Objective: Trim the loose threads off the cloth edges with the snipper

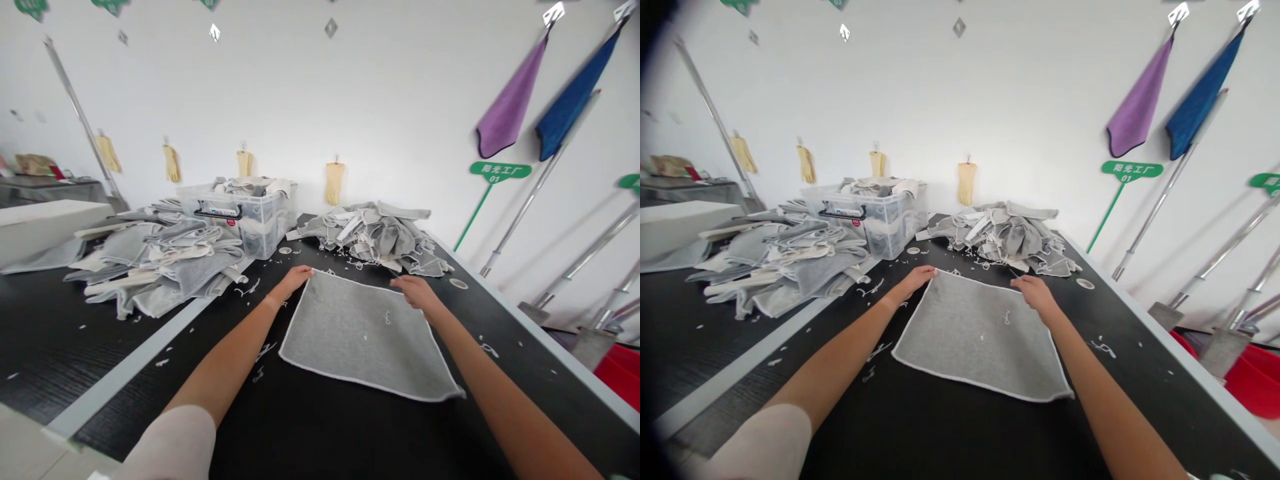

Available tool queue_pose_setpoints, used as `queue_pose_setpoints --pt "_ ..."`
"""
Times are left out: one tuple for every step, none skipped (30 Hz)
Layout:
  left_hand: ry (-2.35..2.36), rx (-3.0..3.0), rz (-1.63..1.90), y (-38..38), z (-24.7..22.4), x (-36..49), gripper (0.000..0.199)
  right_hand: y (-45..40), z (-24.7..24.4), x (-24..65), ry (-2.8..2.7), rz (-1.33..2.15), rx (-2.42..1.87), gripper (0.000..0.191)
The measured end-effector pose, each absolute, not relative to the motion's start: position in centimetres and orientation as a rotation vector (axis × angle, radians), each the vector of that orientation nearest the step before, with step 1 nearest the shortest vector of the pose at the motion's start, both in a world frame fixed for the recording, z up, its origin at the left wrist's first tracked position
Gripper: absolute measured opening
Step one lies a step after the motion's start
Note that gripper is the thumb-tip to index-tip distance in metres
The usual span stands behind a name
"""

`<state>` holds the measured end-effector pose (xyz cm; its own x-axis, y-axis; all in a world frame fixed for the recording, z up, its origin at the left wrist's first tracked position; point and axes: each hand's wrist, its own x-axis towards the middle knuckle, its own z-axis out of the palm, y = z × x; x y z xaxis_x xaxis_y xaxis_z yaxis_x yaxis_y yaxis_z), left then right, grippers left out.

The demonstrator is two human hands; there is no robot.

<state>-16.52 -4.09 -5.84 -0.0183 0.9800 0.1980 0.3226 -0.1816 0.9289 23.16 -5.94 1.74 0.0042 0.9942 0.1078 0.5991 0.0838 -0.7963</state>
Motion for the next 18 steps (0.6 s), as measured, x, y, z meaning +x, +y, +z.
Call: queue_pose_setpoints --pt "1.379 1.569 1.234 -4.2 -5.9 -16.5 0.038 -5.9 2.2 21.6 -1.72 0.835 -1.574 0.036" --pt "1.367 1.569 1.247 -4.3 -5.9 -16.5 0.039 -5.8 2.6 19.9 -1.744 0.866 -1.55 0.037" --pt "1.354 1.574 1.26 -4.4 -5.9 -16.4 0.04 -5.7 2.9 18.2 -1.768 0.875 -1.514 0.037" --pt "1.342 1.583 1.272 -4.5 -5.9 -16.4 0.041 -5.5 3.0 16.6 -1.806 0.874 -1.457 0.038" --pt "1.332 1.595 1.281 -4.6 -5.8 -16.4 0.041 -5.4 3.0 14.9 -1.847 0.866 -1.385 0.037" --pt "1.327 1.607 1.287 -4.7 -5.8 -16.3 0.042 -5.2 2.9 13.2 -1.875 0.861 -1.33 0.037" --pt "1.327 1.615 1.292 -4.8 -5.7 -16.3 0.042 -4.9 2.6 11.7 -1.893 0.847 -1.291 0.035" --pt "1.332 1.621 1.293 -4.9 -5.6 -16.3 0.042 -4.6 2.3 10.1 -1.912 0.844 -1.26 0.033" --pt "1.346 1.625 1.29 -5.1 -5.5 -16.2 0.041 -4.2 1.8 8.7 -1.922 0.835 -1.23 0.032" --pt "1.37 1.629 1.283 -5.2 -5.3 -16.2 0.04 -3.8 1.3 7.3 -1.919 0.814 -1.196 0.03" --pt "1.401 1.633 1.272 -5.3 -5.2 -16.2 0.039 -3.3 0.8 6.1 -1.916 0.792 -1.155 0.029" --pt "1.434 1.638 1.259 -5.4 -5.1 -16.2 0.037 -2.9 0.3 4.9 -1.911 0.779 -1.139 0.029" --pt "1.465 1.645 1.245 -5.4 -5.0 -16.2 0.036 -2.4 -0.2 3.9 -1.906 0.768 -1.129 0.029" --pt "1.489 1.651 1.233 -5.5 -4.9 -16.3 0.034 -2.0 -0.7 3.1 -1.904 0.759 -1.127 0.029" --pt "1.503 1.657 1.228 -5.5 -4.8 -16.3 0.033 -1.7 -1.2 2.4 -1.905 0.753 -1.134 0.028" --pt "1.508 1.664 1.226 -5.5 -4.8 -16.3 0.032 -1.4 -1.7 1.9 -1.907 0.747 -1.143 0.027" --pt "1.509 1.671 1.227 -5.5 -4.8 -16.4 0.032 -1.2 -2.2 1.5 -1.91 0.741 -1.157 0.026" --pt "1.508 1.676 1.228 -5.4 -4.8 -16.5 0.031 -1.1 -2.7 1.3 -1.912 0.736 -1.175 0.025"
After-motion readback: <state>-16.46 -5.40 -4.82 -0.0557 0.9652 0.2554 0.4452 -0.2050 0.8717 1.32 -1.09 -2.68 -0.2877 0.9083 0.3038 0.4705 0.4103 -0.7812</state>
